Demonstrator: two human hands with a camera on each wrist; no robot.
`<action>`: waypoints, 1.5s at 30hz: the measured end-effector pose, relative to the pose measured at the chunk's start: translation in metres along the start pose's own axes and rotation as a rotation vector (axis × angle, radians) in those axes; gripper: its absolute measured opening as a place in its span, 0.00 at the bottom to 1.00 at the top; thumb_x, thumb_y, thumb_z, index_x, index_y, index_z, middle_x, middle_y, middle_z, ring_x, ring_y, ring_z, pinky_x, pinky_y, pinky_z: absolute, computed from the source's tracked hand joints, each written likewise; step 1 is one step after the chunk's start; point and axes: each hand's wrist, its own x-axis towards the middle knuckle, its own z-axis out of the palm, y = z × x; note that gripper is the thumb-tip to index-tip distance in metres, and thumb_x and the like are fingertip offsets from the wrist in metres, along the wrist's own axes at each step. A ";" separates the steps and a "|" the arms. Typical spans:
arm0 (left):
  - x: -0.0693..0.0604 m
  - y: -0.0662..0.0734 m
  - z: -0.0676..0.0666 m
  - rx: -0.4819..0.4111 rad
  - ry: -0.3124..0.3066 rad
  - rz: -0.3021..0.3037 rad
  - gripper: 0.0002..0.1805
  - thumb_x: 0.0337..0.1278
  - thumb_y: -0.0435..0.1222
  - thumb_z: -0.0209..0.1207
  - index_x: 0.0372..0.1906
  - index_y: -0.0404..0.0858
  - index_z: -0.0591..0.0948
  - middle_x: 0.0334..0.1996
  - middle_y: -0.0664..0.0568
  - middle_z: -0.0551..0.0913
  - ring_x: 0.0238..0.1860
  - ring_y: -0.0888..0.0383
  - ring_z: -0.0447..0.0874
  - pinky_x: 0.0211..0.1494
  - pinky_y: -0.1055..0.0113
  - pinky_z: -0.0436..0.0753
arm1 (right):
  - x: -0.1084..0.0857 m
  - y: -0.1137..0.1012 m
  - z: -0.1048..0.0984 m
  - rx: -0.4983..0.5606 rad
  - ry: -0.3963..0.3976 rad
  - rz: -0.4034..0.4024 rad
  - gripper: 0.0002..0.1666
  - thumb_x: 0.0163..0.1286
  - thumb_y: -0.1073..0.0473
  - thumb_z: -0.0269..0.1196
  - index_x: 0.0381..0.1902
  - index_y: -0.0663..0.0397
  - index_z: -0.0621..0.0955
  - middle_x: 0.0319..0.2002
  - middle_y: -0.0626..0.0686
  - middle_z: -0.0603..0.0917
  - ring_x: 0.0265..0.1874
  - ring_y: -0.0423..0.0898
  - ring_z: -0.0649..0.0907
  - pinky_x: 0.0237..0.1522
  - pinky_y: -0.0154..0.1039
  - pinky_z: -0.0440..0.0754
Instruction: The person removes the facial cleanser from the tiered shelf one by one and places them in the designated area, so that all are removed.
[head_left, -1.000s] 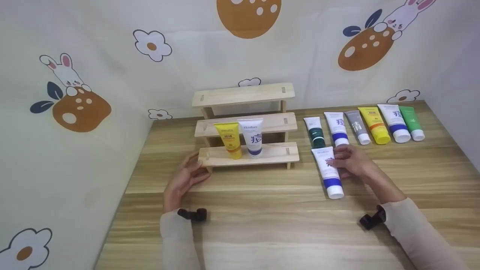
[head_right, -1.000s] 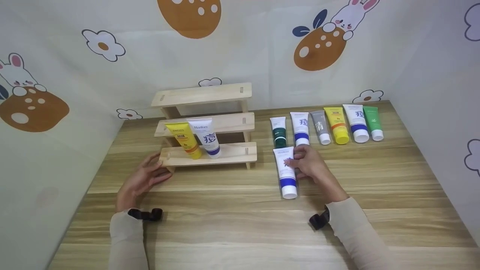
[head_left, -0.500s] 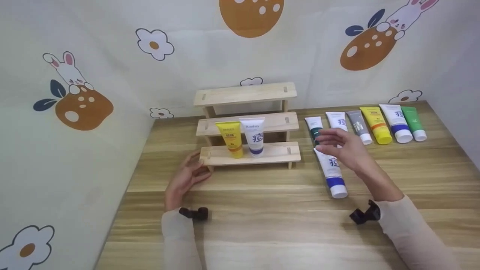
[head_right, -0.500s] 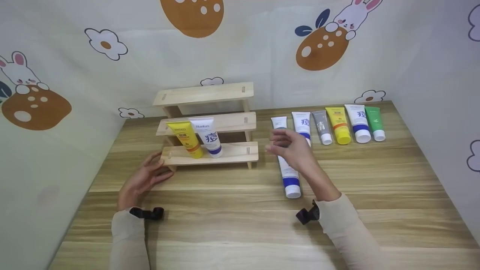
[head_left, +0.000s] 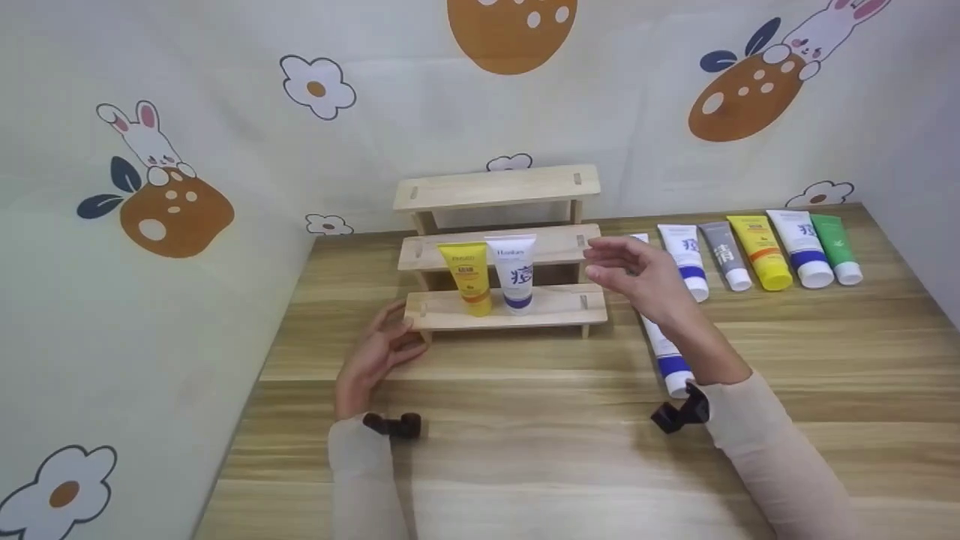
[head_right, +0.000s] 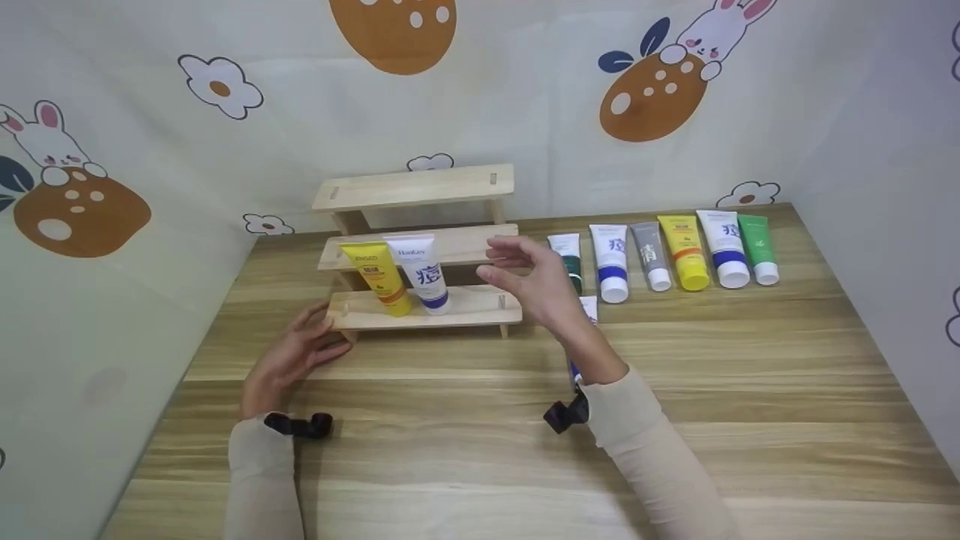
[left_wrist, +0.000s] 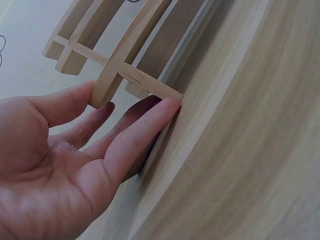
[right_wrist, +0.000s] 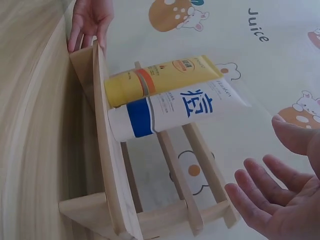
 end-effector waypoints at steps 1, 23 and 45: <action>0.000 0.000 0.000 -0.005 0.006 -0.002 0.29 0.77 0.33 0.46 0.77 0.42 0.56 0.57 0.42 0.76 0.51 0.51 0.84 0.59 0.57 0.88 | 0.002 -0.001 0.003 0.013 0.003 -0.003 0.29 0.67 0.56 0.69 0.64 0.59 0.77 0.59 0.60 0.83 0.48 0.33 0.83 0.51 0.25 0.84; 0.000 0.000 0.002 0.021 0.009 -0.006 0.28 0.77 0.34 0.46 0.77 0.44 0.59 0.60 0.40 0.75 0.52 0.51 0.84 0.60 0.56 0.87 | 0.035 -0.006 0.054 0.113 0.034 0.038 0.27 0.66 0.56 0.70 0.62 0.52 0.79 0.58 0.56 0.83 0.59 0.49 0.82 0.63 0.40 0.83; 0.000 0.000 0.000 0.014 0.007 -0.010 0.30 0.77 0.34 0.46 0.78 0.44 0.56 0.62 0.41 0.74 0.53 0.51 0.83 0.61 0.57 0.87 | 0.042 0.011 0.083 0.088 0.035 0.031 0.25 0.61 0.61 0.73 0.56 0.60 0.81 0.54 0.61 0.85 0.56 0.54 0.83 0.65 0.47 0.81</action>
